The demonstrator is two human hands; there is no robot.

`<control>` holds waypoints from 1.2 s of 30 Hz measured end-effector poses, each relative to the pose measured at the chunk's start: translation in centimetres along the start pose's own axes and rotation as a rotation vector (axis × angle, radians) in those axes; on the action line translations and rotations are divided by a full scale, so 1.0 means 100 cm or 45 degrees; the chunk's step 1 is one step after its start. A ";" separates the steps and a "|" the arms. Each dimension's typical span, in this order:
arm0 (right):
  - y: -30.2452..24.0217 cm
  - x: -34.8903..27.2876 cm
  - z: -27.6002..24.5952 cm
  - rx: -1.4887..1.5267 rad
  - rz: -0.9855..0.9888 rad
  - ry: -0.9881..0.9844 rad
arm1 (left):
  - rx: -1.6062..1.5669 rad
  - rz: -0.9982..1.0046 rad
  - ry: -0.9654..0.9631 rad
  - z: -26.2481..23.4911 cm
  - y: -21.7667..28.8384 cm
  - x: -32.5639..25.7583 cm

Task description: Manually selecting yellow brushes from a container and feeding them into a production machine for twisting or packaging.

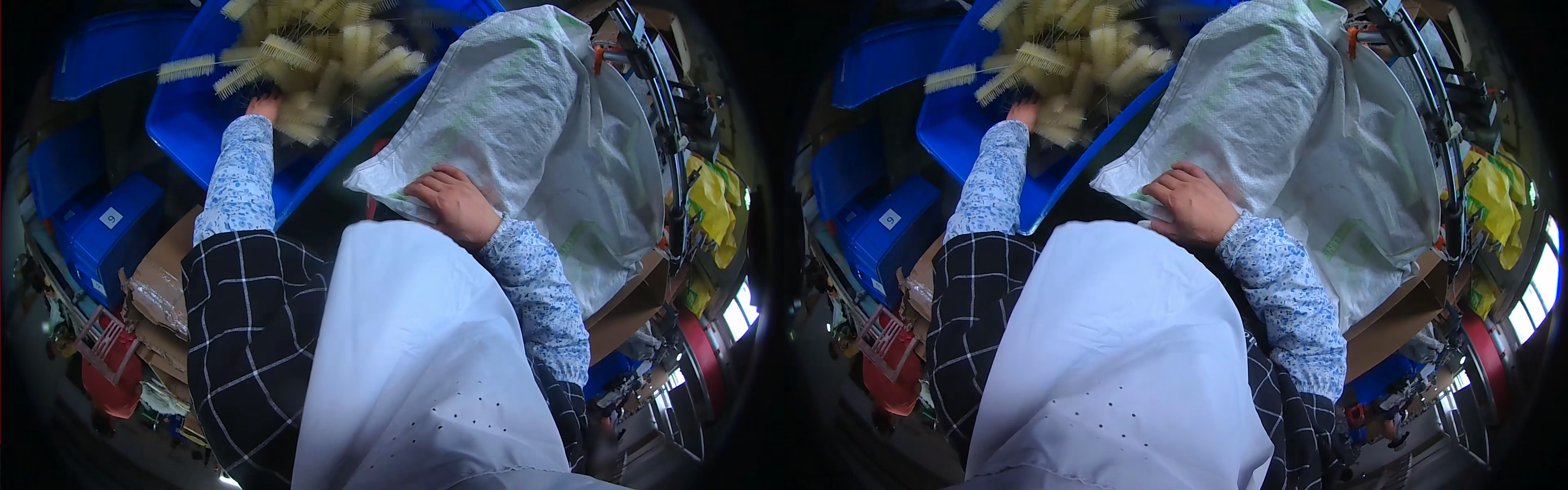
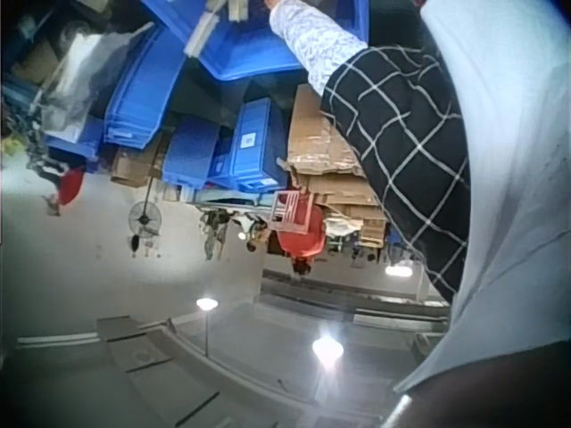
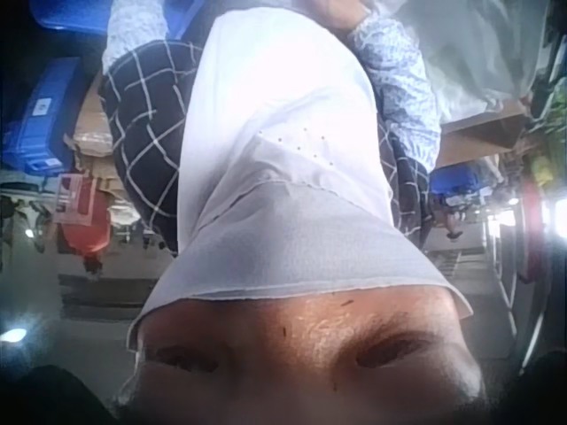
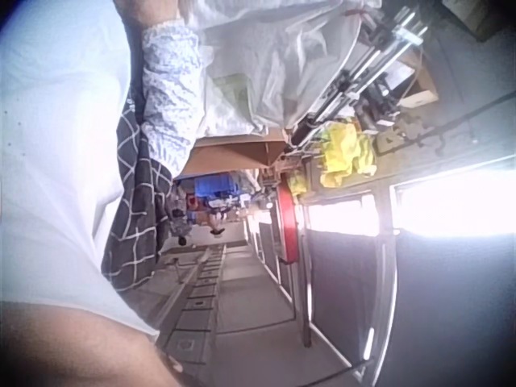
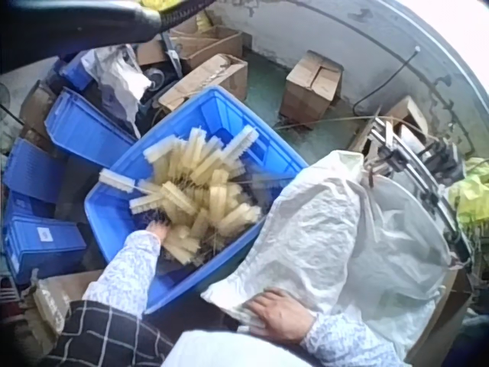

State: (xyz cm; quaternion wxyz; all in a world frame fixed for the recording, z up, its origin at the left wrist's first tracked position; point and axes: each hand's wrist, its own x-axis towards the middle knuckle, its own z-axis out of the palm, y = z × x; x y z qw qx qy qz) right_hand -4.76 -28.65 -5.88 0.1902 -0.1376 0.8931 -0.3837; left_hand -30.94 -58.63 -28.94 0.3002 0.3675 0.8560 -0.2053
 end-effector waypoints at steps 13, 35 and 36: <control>0.001 -0.003 -0.001 0.040 0.001 0.001 | -0.410 0.401 0.059 -0.092 -0.003 -0.052; -0.010 0.014 0.013 -0.018 0.211 0.030 | -1.979 -0.159 -0.594 -0.123 0.053 -0.199; -0.010 0.032 0.022 0.121 0.357 -0.017 | -1.963 -0.210 -0.546 -0.129 0.059 -0.205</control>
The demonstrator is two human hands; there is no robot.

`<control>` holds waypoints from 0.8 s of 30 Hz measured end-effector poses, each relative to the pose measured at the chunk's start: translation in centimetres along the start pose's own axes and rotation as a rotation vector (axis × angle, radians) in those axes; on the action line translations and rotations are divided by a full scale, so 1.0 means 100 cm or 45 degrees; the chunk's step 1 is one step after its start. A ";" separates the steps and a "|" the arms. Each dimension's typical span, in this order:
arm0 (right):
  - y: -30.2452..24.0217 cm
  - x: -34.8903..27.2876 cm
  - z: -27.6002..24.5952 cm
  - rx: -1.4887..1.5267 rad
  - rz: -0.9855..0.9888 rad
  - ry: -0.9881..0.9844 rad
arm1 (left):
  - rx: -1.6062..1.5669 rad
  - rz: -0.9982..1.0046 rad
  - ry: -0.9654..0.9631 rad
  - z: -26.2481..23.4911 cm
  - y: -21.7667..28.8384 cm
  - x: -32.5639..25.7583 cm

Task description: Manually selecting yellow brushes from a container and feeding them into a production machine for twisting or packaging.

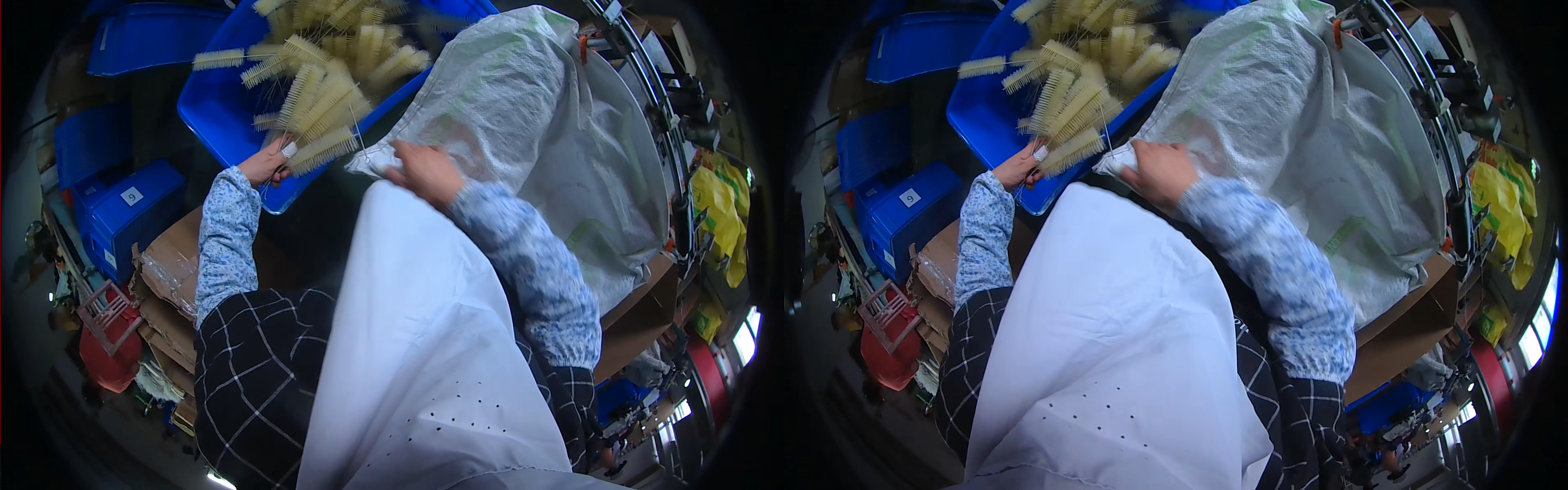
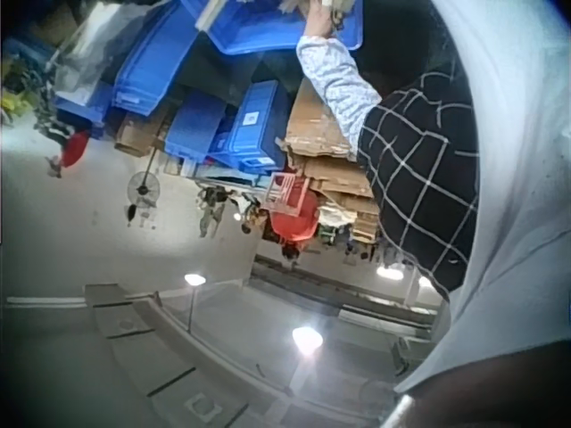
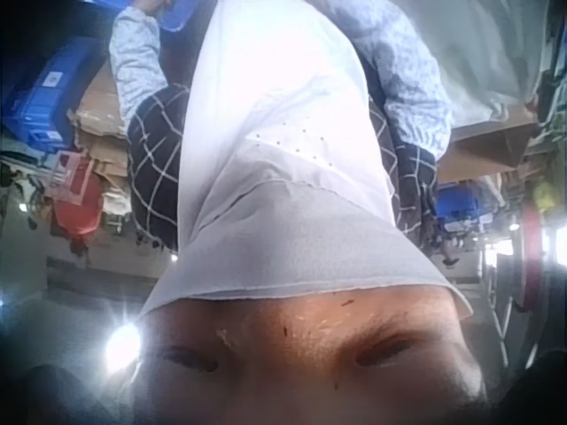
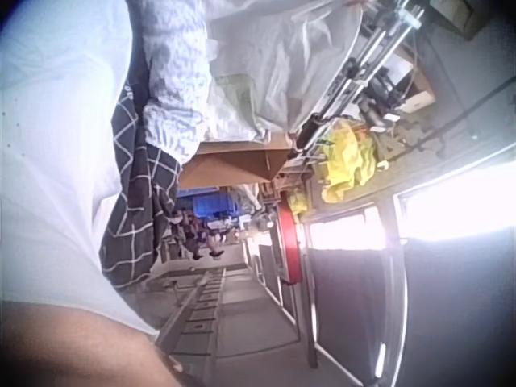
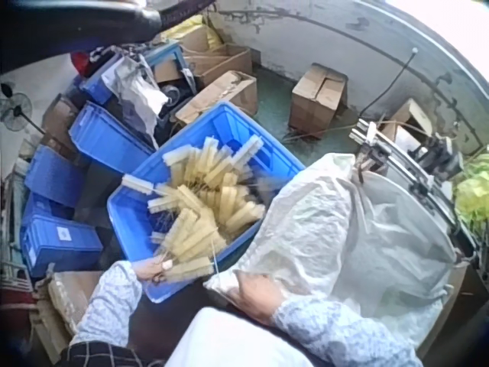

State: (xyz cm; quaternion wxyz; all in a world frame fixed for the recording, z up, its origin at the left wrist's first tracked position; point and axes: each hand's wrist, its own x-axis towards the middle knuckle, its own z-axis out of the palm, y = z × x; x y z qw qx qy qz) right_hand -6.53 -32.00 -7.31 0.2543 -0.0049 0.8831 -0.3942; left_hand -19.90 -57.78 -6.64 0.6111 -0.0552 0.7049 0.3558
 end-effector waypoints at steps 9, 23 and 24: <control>0.018 0.080 0.044 0.899 0.391 -0.167 | 0.164 0.179 0.203 0.011 0.008 -0.003; 0.030 0.065 0.027 1.211 0.154 0.235 | -0.344 0.715 0.657 -0.011 -0.009 0.092; 0.034 0.065 0.029 1.292 0.184 0.219 | -0.339 0.685 0.696 -0.003 -0.006 0.117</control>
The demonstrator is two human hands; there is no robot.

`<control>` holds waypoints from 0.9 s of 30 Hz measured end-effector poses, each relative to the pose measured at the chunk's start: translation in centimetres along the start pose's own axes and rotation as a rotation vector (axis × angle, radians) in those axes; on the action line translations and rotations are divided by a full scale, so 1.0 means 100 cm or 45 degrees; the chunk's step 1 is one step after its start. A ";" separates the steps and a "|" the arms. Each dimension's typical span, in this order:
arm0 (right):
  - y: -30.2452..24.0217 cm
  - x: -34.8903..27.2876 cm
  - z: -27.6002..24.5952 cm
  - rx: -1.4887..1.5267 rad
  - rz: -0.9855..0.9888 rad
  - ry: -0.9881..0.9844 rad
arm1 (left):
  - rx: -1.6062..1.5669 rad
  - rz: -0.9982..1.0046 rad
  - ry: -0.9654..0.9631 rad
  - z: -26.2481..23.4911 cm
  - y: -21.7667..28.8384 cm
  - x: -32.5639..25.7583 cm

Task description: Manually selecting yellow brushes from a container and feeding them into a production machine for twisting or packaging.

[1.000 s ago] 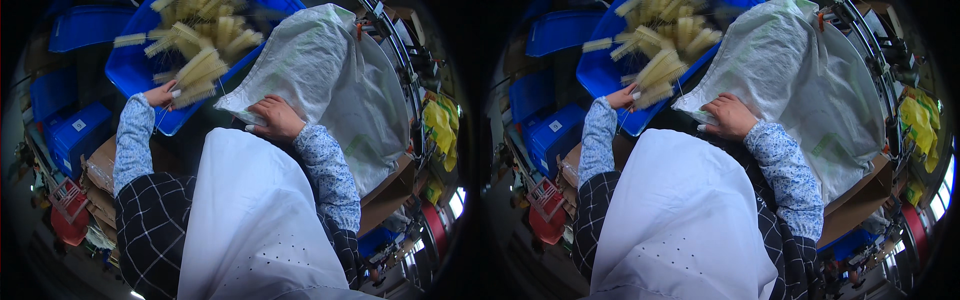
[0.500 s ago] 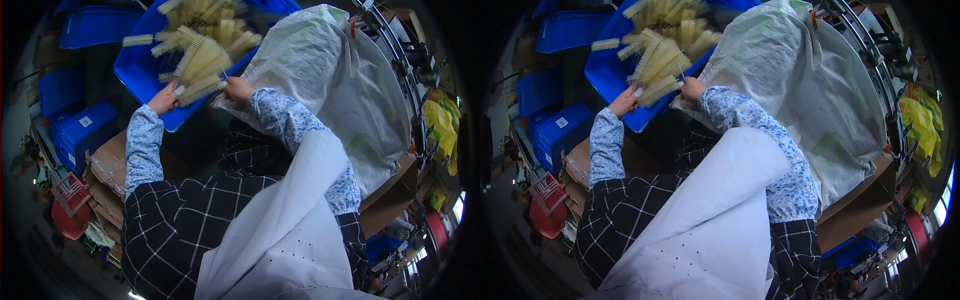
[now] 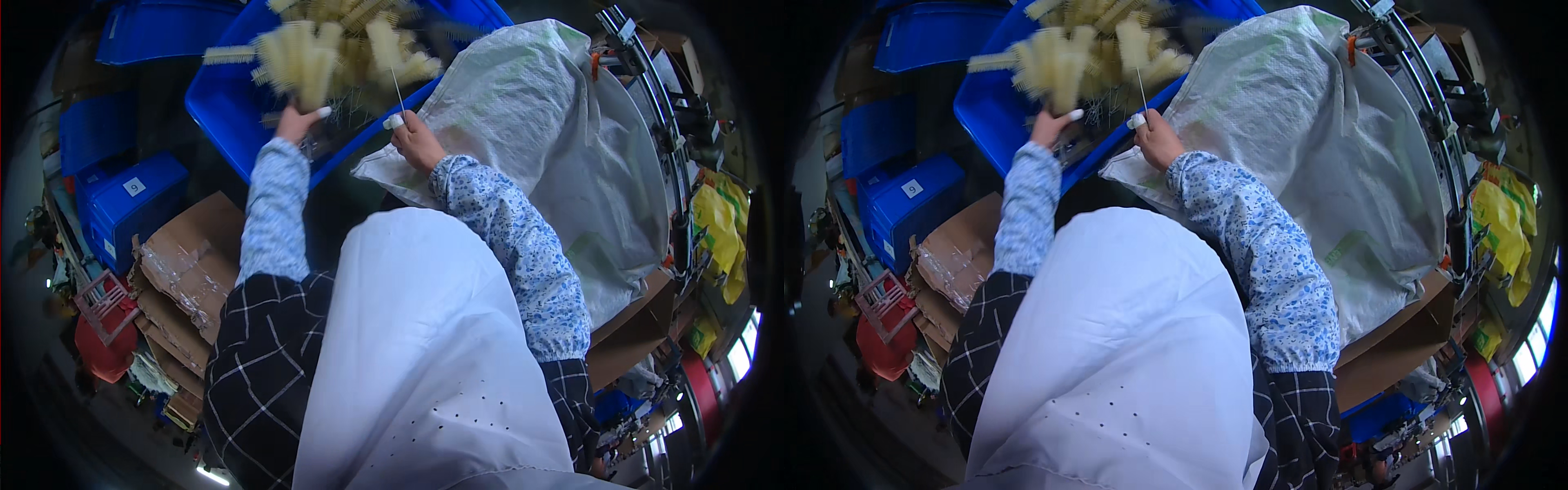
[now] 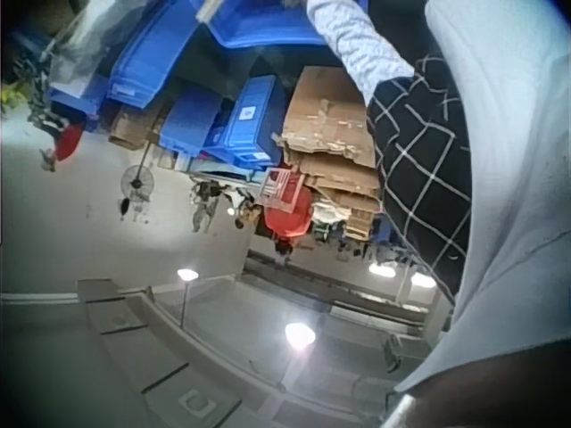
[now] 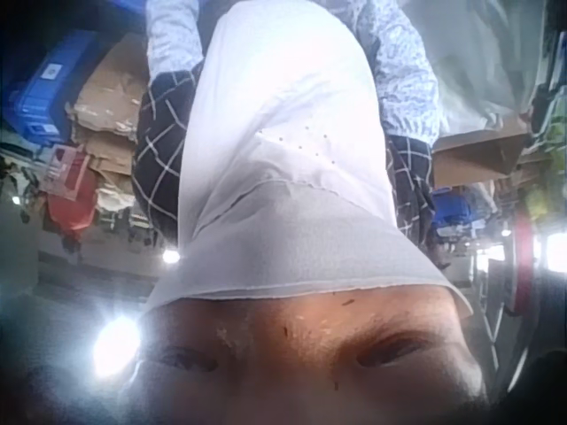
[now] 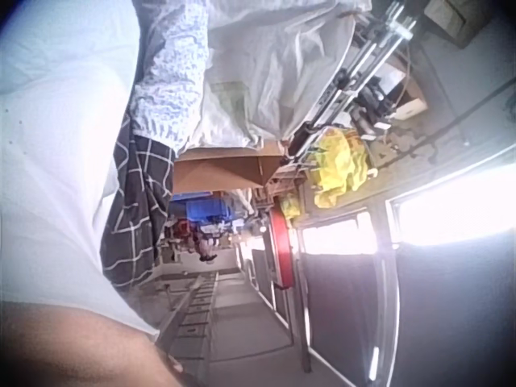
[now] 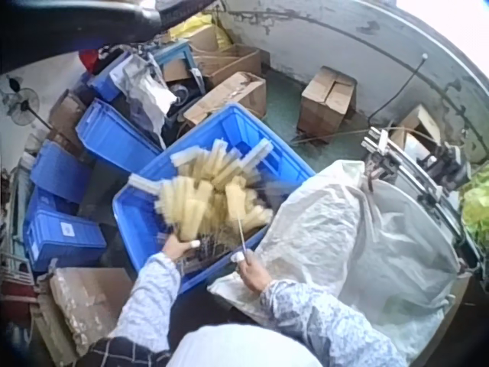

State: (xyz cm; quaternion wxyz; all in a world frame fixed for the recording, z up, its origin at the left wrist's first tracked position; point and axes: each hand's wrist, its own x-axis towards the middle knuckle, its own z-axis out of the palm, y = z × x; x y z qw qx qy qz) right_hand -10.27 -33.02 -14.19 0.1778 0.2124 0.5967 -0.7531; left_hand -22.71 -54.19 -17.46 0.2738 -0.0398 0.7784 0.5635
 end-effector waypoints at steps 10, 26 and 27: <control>-0.006 0.000 0.000 0.034 0.098 -0.050 | 0.206 -0.603 -0.251 0.045 -0.090 0.081; -0.001 0.002 0.002 0.019 0.097 -0.028 | 0.916 -0.227 0.134 0.053 -0.121 0.094; 0.002 0.003 0.003 0.105 0.080 -0.044 | 0.900 -0.298 0.061 0.045 -0.121 0.096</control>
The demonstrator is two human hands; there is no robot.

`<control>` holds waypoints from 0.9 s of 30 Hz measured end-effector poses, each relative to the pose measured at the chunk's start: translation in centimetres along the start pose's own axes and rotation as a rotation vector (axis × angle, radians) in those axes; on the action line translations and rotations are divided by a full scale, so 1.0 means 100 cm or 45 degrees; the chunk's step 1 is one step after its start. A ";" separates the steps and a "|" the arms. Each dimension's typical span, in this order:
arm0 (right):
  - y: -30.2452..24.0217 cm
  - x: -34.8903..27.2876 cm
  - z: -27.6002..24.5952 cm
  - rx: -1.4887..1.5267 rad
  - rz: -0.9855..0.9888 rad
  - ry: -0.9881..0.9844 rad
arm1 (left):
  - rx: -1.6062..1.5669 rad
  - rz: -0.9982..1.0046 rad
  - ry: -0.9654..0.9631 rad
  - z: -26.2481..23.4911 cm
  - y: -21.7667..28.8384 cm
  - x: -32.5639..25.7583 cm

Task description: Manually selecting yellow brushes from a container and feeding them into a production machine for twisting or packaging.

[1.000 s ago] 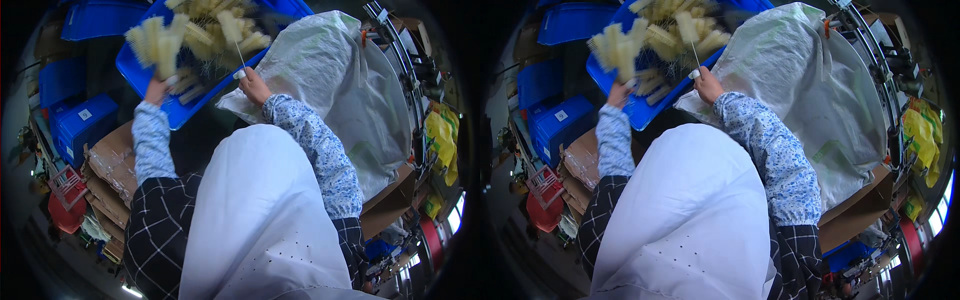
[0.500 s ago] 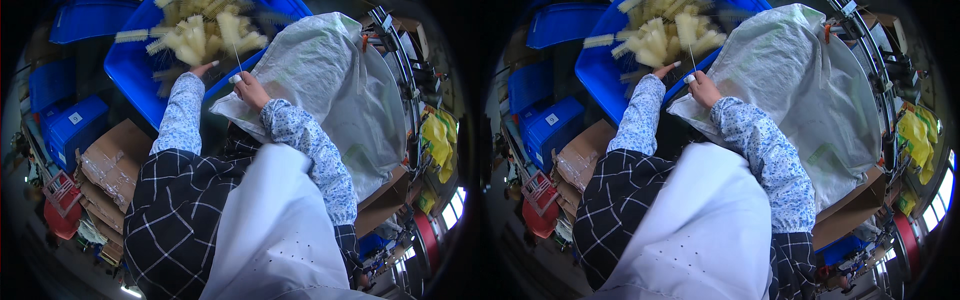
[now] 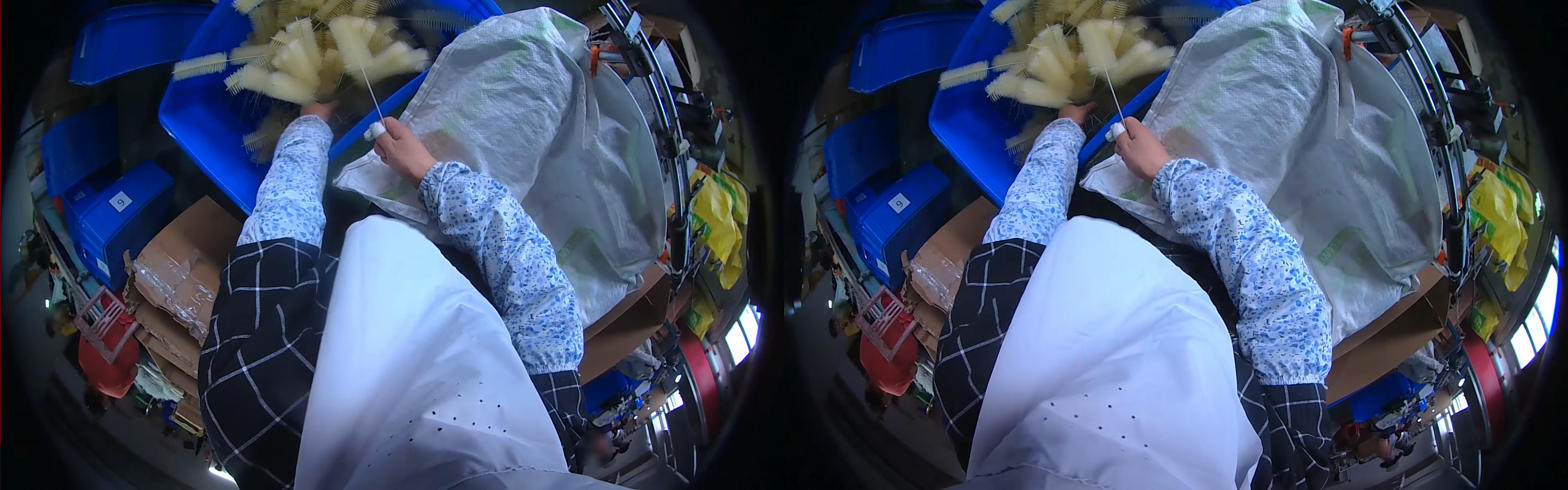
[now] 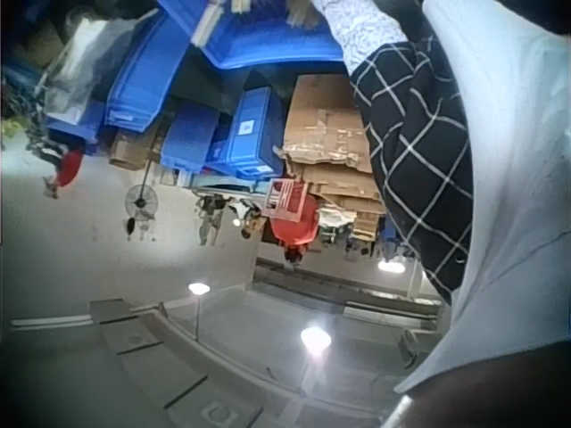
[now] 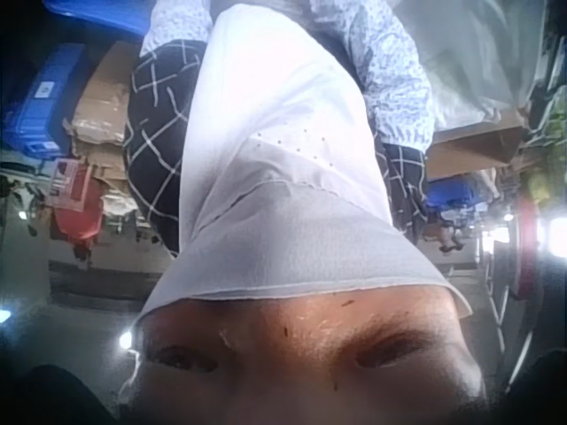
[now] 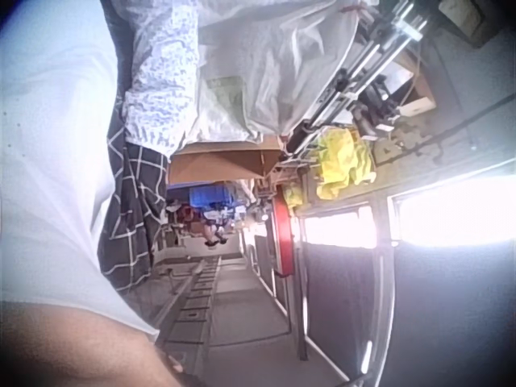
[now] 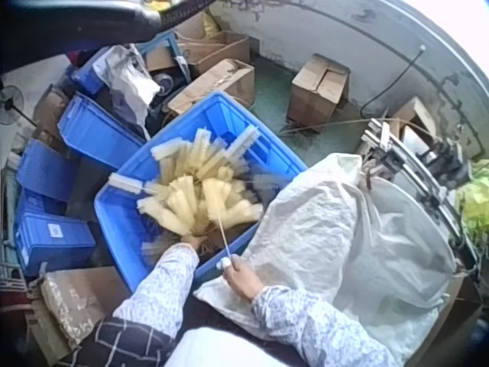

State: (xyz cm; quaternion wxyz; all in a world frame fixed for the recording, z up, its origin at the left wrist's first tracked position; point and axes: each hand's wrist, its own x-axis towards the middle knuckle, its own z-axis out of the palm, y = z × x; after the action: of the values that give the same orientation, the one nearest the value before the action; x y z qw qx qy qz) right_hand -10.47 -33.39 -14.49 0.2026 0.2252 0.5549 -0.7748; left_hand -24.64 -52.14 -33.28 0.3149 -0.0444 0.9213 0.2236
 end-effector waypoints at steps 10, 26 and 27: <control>-0.020 -0.012 -0.006 0.029 0.048 0.064 | 0.350 -0.058 -0.210 -0.044 0.047 -0.034; -0.021 -0.005 -0.006 0.164 0.126 0.074 | -2.062 -1.297 -0.195 -0.037 -0.002 -0.072; -0.022 -0.005 -0.006 0.158 0.124 0.076 | -2.068 -1.296 -0.186 -0.039 -0.003 -0.074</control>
State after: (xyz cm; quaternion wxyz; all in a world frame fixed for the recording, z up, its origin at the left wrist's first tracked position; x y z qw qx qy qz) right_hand -11.17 -32.13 -12.68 0.2090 0.2868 0.5001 -0.7899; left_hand -20.87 -54.54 -26.20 0.3040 -0.6297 0.3336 0.6323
